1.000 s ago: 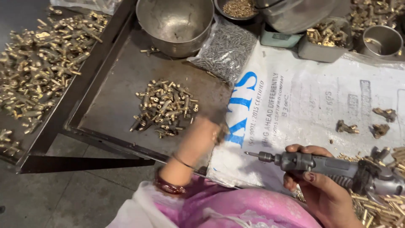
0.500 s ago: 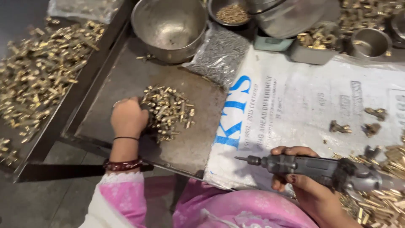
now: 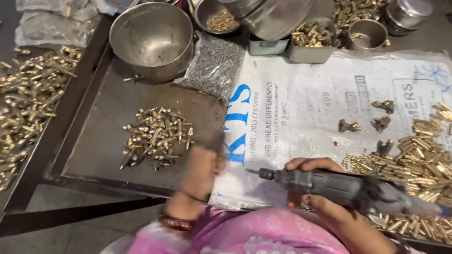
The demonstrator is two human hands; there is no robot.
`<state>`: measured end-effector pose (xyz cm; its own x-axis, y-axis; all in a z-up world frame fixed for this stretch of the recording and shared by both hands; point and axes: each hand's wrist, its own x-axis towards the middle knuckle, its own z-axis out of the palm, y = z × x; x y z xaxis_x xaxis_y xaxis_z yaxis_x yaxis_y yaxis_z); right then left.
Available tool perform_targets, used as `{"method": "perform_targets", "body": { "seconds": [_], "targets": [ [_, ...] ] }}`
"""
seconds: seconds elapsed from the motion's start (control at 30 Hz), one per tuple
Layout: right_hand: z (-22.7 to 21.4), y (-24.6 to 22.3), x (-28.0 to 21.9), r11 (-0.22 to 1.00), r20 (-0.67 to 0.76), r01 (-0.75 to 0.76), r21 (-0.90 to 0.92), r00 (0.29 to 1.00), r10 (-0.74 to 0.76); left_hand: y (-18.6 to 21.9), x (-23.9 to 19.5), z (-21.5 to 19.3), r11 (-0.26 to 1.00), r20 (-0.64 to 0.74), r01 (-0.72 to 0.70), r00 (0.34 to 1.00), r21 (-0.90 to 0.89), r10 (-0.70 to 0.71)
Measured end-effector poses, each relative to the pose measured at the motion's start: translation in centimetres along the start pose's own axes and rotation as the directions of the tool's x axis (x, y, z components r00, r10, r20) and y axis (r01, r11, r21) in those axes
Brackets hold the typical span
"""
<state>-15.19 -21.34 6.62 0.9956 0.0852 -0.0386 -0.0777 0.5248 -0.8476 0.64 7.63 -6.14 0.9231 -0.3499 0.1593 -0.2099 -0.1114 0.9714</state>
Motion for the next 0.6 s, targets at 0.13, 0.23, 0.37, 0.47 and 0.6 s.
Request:
{"method": "perform_targets", "body": {
  "seconds": [0.13,0.23,0.37,0.47,0.6],
  "targets": [
    [-0.2,-0.1,-0.6,0.992,-0.027,0.120,-0.029,0.992,-0.121,6.6,0.1,8.3,0.563,0.335,0.543,0.836,-0.623,-0.436],
    [-0.3,-0.3,-0.8,0.993,-0.078,0.115,-0.030,0.990,-0.117,8.8,0.4,8.8,0.459,0.426,0.617,0.781,-0.639,-0.457],
    [-0.9,0.2,-0.4,0.994,-0.073,0.110,0.005,0.991,-0.110,8.4,0.5,7.9,0.344,0.478,0.633,0.761,-0.693,-0.438],
    [-0.4,0.0,0.1,0.995,-0.035,0.097,0.037,0.995,-0.095,9.9,0.8,7.2,0.341,0.468,0.633,0.758,-0.695,-0.454],
    [-1.0,0.4,0.6,0.993,-0.013,0.096,0.064,0.995,-0.095,10.4,1.1,6.9,0.323,0.463,0.622,0.764,-0.714,-0.449]
  ]
}}
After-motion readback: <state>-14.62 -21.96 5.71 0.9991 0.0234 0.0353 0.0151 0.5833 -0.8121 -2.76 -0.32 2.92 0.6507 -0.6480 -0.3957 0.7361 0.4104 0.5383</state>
